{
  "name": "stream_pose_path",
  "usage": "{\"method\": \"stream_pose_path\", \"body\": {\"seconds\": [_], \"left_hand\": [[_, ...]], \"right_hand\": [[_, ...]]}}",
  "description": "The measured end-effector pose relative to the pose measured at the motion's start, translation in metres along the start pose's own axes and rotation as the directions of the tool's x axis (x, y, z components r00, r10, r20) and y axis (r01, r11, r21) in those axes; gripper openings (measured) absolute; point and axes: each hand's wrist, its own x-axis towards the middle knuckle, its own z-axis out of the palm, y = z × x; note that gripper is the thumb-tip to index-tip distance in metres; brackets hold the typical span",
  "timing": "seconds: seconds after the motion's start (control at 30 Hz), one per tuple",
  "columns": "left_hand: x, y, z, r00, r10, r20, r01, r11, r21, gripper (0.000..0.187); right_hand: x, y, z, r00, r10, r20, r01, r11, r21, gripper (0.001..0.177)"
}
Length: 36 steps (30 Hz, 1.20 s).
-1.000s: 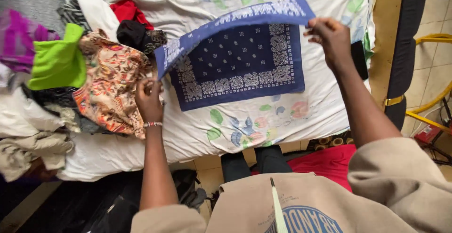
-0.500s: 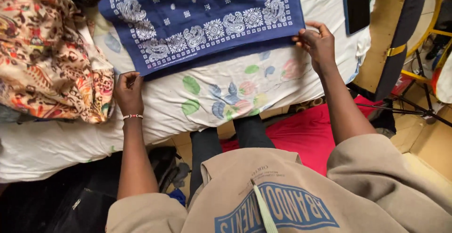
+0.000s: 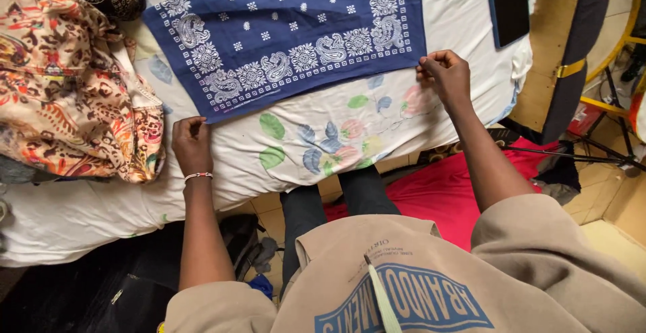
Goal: Folding several items of clothing on a bed.
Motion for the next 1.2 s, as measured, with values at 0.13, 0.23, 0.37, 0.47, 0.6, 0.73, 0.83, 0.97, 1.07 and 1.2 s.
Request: {"method": "stream_pose_path", "body": {"seconds": [0.13, 0.23, 0.37, 0.47, 0.6, 0.73, 0.83, 0.97, 1.07, 1.2], "left_hand": [[-0.011, 0.018, 0.009, 0.969, 0.249, 0.009, -0.232, 0.888, 0.398, 0.029], [-0.017, 0.035, 0.026, 0.926, 0.371, 0.064, -0.346, 0.773, 0.532, 0.032], [-0.001, 0.029, 0.033, 0.881, 0.453, 0.134, -0.435, 0.667, 0.604, 0.034], [0.014, 0.03, 0.031, 0.91, 0.388, 0.146, -0.393, 0.696, 0.601, 0.03], [0.022, 0.041, 0.006, 0.913, 0.373, 0.167, -0.403, 0.757, 0.514, 0.024], [-0.007, 0.061, -0.039, 0.947, 0.265, 0.183, -0.306, 0.919, 0.25, 0.022], [-0.043, 0.097, -0.084, 0.917, 0.033, 0.398, -0.11, 0.979, 0.172, 0.021], [-0.079, 0.107, -0.127, 0.846, -0.004, 0.533, 0.061, 0.994, -0.089, 0.022], [-0.088, 0.12, -0.134, 0.842, -0.135, 0.521, 0.251, 0.955, -0.158, 0.025], [-0.064, 0.097, -0.096, 0.894, -0.208, 0.397, 0.31, 0.927, -0.213, 0.024]], "right_hand": [[-0.012, 0.005, 0.003, 0.866, -0.495, 0.07, 0.409, 0.621, -0.669, 0.032], [-0.04, -0.035, 0.025, 0.66, -0.644, 0.386, 0.617, 0.172, -0.768, 0.049], [-0.017, -0.026, 0.022, 0.657, -0.611, 0.442, 0.624, 0.111, -0.774, 0.053], [-0.008, -0.033, 0.019, 0.71, -0.573, 0.41, 0.591, 0.169, -0.789, 0.04], [0.001, -0.036, 0.007, 0.752, -0.575, 0.322, 0.591, 0.371, -0.716, 0.02], [-0.03, -0.066, -0.014, 0.86, -0.47, 0.197, 0.492, 0.667, -0.56, 0.016], [-0.075, -0.106, -0.036, 0.874, -0.386, 0.296, 0.485, 0.733, -0.477, 0.014], [-0.106, -0.118, -0.076, 0.836, -0.415, 0.358, 0.547, 0.679, -0.49, 0.013], [-0.115, -0.126, -0.073, 0.806, -0.519, 0.286, 0.574, 0.804, -0.158, 0.013], [-0.075, -0.112, -0.05, 0.897, -0.433, 0.089, 0.442, 0.884, -0.154, 0.018]]}}
